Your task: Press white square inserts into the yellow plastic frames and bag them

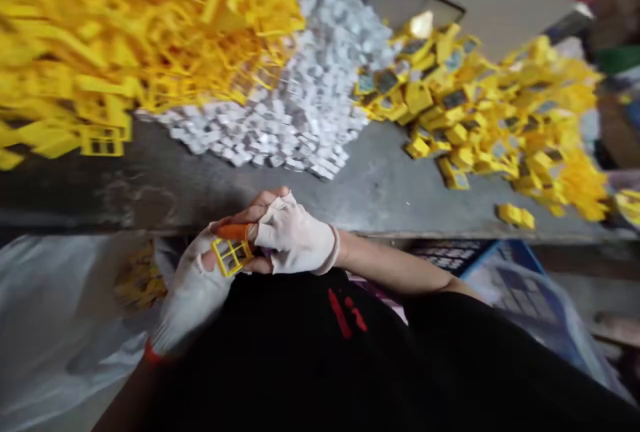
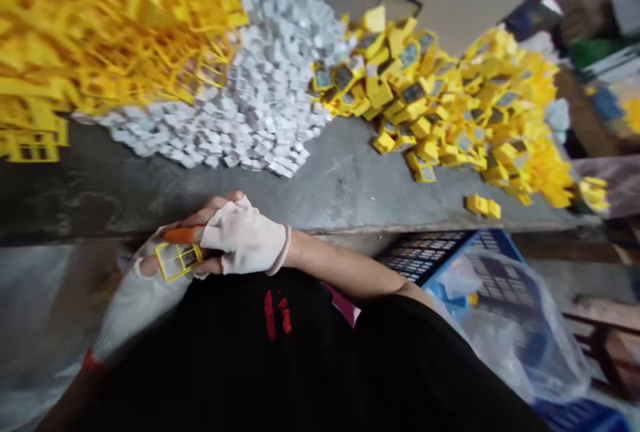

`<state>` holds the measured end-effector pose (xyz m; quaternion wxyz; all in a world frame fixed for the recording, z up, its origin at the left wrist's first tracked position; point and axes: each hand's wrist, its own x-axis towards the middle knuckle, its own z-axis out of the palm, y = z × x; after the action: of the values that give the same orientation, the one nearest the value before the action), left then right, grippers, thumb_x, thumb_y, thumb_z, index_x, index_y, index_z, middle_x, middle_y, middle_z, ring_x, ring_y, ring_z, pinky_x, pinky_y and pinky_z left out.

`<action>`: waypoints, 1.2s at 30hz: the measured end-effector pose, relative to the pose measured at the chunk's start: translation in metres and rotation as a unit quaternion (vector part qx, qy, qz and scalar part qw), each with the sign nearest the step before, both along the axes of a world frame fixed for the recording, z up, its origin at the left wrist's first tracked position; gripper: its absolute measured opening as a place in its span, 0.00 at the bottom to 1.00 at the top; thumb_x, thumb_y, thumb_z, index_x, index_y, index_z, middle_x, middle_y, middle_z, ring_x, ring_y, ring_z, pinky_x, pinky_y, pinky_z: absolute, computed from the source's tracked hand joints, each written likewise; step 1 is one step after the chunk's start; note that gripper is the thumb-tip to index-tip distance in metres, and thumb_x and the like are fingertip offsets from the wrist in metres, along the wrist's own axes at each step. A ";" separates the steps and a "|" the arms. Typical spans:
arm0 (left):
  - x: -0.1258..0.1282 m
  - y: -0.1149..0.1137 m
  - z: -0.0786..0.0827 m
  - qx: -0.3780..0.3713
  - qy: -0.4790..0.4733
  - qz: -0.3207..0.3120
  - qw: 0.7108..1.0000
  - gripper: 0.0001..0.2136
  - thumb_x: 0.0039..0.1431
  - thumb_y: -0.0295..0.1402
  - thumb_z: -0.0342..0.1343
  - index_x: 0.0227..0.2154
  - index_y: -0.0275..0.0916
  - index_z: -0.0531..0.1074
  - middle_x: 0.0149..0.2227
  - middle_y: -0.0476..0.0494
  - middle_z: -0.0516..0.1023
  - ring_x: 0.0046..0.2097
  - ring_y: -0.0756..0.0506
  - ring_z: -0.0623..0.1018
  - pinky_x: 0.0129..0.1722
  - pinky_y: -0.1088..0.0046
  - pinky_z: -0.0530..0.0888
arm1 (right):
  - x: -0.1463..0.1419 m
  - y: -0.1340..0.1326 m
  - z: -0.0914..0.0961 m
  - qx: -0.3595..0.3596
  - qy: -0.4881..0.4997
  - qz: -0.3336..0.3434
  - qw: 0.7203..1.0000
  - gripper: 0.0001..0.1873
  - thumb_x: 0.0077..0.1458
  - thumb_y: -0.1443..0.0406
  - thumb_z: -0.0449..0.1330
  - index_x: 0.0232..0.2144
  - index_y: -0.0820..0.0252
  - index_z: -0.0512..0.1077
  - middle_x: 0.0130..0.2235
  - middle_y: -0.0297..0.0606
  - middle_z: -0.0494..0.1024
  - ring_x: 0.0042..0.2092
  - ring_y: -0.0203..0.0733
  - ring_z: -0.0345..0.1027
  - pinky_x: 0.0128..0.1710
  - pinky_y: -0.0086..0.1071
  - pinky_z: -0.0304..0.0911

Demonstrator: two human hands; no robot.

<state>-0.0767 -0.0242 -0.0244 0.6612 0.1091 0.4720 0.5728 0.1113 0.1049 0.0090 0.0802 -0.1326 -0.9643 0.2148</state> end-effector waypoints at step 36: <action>0.105 0.064 0.022 -0.025 -0.030 -0.073 0.997 0.07 0.75 0.37 0.66 0.46 0.39 0.86 0.47 0.38 0.90 0.37 0.42 0.88 0.31 0.69 0.86 | 0.158 0.082 -0.043 0.009 0.001 -0.444 0.896 0.09 0.72 0.61 0.66 0.49 0.52 0.85 0.54 0.46 0.92 0.60 0.63 0.79 0.66 0.60 0.65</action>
<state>0.0280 0.0397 -0.0023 0.7175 0.1098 0.4569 0.5142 0.2692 0.1874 -0.0342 0.1693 -0.5464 -0.8067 0.1481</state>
